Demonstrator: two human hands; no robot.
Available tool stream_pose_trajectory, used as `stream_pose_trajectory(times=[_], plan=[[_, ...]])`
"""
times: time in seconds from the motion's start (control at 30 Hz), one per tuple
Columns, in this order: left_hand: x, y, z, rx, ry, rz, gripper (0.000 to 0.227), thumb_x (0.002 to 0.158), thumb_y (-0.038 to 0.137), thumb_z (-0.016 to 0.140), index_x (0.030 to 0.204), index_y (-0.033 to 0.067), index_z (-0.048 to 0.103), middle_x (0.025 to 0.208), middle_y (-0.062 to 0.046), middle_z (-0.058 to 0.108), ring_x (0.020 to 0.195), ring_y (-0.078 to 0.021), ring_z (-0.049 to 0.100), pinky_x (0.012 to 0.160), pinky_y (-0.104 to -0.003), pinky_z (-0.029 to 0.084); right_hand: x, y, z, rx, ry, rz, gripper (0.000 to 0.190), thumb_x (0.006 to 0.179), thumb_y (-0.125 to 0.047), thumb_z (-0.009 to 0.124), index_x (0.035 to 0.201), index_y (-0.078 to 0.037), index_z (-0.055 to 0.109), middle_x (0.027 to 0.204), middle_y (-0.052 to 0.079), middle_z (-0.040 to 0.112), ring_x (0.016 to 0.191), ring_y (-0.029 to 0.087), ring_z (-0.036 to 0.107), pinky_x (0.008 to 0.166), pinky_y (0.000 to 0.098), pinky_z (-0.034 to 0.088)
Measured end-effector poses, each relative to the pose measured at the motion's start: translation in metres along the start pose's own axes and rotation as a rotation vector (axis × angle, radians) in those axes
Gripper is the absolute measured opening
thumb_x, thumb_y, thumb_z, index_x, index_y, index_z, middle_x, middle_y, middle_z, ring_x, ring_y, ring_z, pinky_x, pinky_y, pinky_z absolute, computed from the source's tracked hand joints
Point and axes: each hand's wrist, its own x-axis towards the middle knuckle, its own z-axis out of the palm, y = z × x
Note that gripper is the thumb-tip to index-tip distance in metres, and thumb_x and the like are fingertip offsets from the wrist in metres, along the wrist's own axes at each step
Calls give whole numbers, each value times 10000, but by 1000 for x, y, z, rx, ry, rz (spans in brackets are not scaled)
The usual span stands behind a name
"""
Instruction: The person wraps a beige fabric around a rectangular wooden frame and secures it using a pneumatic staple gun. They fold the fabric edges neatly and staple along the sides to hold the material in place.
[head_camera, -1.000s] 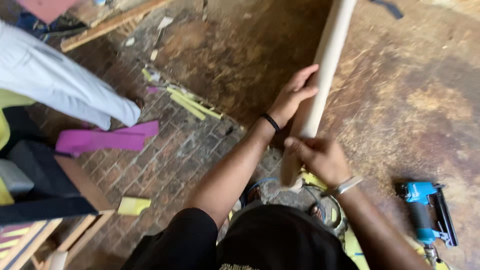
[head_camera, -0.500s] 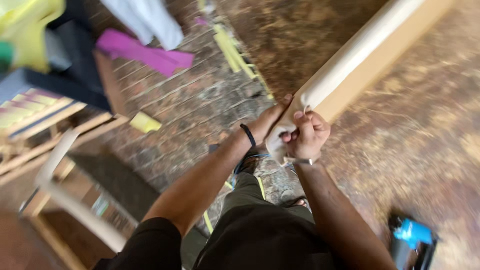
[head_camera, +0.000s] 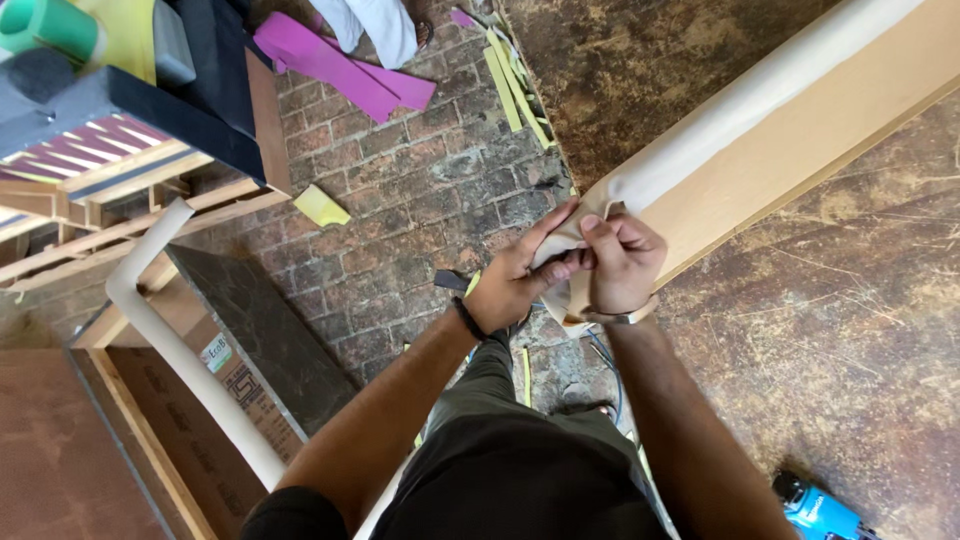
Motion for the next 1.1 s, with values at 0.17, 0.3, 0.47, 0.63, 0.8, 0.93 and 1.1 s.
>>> stream_pose_trajectory(times=[0.17, 0.3, 0.47, 0.63, 0.8, 0.93, 1.1], plan=[[0, 8, 0, 210, 26, -99, 760, 1032, 120, 637, 1665, 192, 224, 1351, -106, 650, 1208, -194, 655, 1087, -354, 508, 11, -56, 1, -485, -182, 366, 392, 993, -216, 709, 641, -53, 656, 541, 35, 602, 416, 100, 552, 380, 255, 442], [0, 7, 6, 233, 33, -132, 731, 995, 24, 635, 1625, 194, 304, 1372, -121, 652, 1213, -210, 683, 1067, -358, 549, 16, -55, 5, -781, -301, -100, 439, 1002, -223, 732, 628, -20, 621, 538, 49, 588, 422, 98, 519, 376, 261, 386], [2, 5, -3, 189, 45, 6, 781, 975, -55, 583, 1662, 156, 277, 1396, -131, 642, 1278, -212, 643, 1112, -370, 506, 0, -20, 5, -2, -111, 226, 472, 997, -230, 739, 616, -26, 549, 511, 32, 509, 383, 93, 433, 351, 272, 300], [6, -2, 2, -207, 87, -112, 709, 1014, -43, 562, 1659, 90, 300, 1302, -88, 683, 1190, -157, 639, 1073, -335, 505, -3, -4, -5, 82, -212, 176, 428, 1004, -219, 715, 660, -4, 577, 533, 32, 522, 400, 92, 436, 374, 252, 305], [9, -15, 26, -325, 306, -152, 713, 945, -59, 540, 1637, 33, 394, 1164, -132, 698, 975, -182, 675, 898, -328, 573, -2, 1, -10, -37, -268, 88, 421, 1021, -238, 705, 689, -2, 597, 517, 15, 525, 407, 83, 453, 396, 243, 329], [7, -14, 22, -392, 267, -92, 705, 967, 19, 589, 1640, 32, 382, 1252, -139, 653, 1028, -174, 640, 920, -323, 556, -7, 6, -13, -40, -275, 42, 409, 1025, -232, 693, 693, -14, 596, 547, 17, 550, 420, 79, 483, 385, 242, 360], [16, -2, 17, -190, 145, -213, 757, 1007, 422, 564, 1639, 72, 336, 1413, -196, 617, 1187, -225, 662, 998, -377, 564, -11, 6, -19, -22, -297, -117, 357, 1030, -206, 673, 738, -10, 615, 606, 39, 597, 441, 85, 520, 382, 250, 401]])
